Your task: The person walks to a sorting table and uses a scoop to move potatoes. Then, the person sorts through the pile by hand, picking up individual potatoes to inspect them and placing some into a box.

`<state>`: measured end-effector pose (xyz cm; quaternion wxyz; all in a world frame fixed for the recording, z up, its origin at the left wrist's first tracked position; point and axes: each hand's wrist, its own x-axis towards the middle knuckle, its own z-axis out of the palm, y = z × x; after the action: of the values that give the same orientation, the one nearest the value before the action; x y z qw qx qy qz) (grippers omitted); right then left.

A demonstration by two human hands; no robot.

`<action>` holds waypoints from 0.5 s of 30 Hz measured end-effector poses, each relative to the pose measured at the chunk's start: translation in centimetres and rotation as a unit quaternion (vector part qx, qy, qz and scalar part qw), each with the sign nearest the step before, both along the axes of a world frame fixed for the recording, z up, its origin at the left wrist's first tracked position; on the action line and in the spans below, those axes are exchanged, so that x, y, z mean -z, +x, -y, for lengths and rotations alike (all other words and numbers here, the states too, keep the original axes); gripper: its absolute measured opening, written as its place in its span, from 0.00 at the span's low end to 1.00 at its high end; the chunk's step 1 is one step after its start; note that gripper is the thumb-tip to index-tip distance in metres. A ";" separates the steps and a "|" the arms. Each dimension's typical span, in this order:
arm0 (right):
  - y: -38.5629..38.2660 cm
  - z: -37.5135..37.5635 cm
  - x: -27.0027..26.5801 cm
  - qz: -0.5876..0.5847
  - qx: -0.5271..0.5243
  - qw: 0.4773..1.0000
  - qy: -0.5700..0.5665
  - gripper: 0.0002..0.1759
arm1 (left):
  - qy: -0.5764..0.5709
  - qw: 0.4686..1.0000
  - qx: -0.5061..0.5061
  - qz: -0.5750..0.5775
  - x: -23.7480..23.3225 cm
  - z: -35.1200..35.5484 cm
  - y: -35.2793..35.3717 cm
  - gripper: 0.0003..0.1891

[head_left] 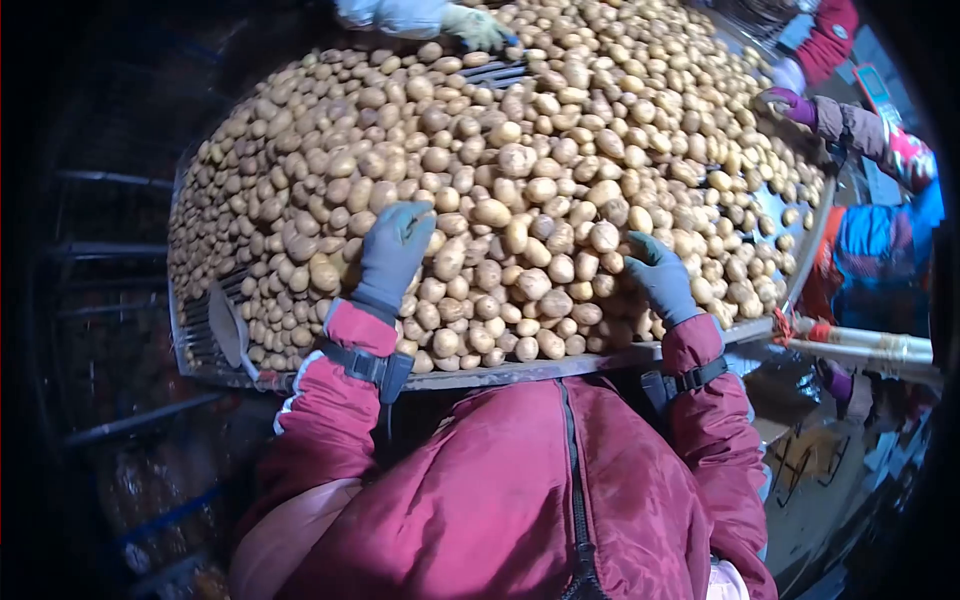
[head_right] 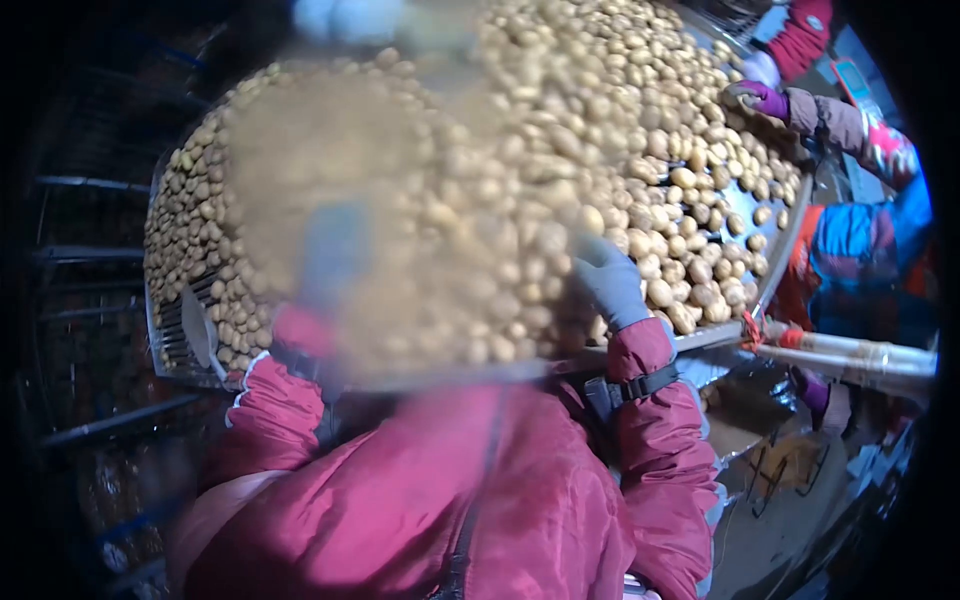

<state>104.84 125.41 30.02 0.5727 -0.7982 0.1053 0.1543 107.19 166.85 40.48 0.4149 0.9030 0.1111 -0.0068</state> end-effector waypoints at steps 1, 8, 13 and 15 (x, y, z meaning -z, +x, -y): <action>0.6 -0.4 -2.1 -0.022 -0.020 0.999 -0.030 0.26 | 0.381 0.915 0.079 0.109 1.9 -1.3 -1.3 0.14; 4.5 1.5 -0.6 -0.143 -0.086 0.976 0.137 0.19 | 0.209 0.968 0.116 0.077 3.9 2.9 -4.5 0.27; 2.7 -1.7 -2.3 -0.022 -0.060 0.953 0.295 0.20 | 0.081 0.987 0.123 0.068 11.8 -0.9 -4.3 0.32; 2.0 -4.6 -6.7 -0.183 0.043 0.858 0.478 0.21 | 0.293 0.915 0.090 0.262 12.7 1.9 -4.5 0.29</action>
<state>106.88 130.01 36.76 0.8602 -0.3786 0.1555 0.3043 102.69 164.95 27.79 0.1431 0.9599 -0.0863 0.2252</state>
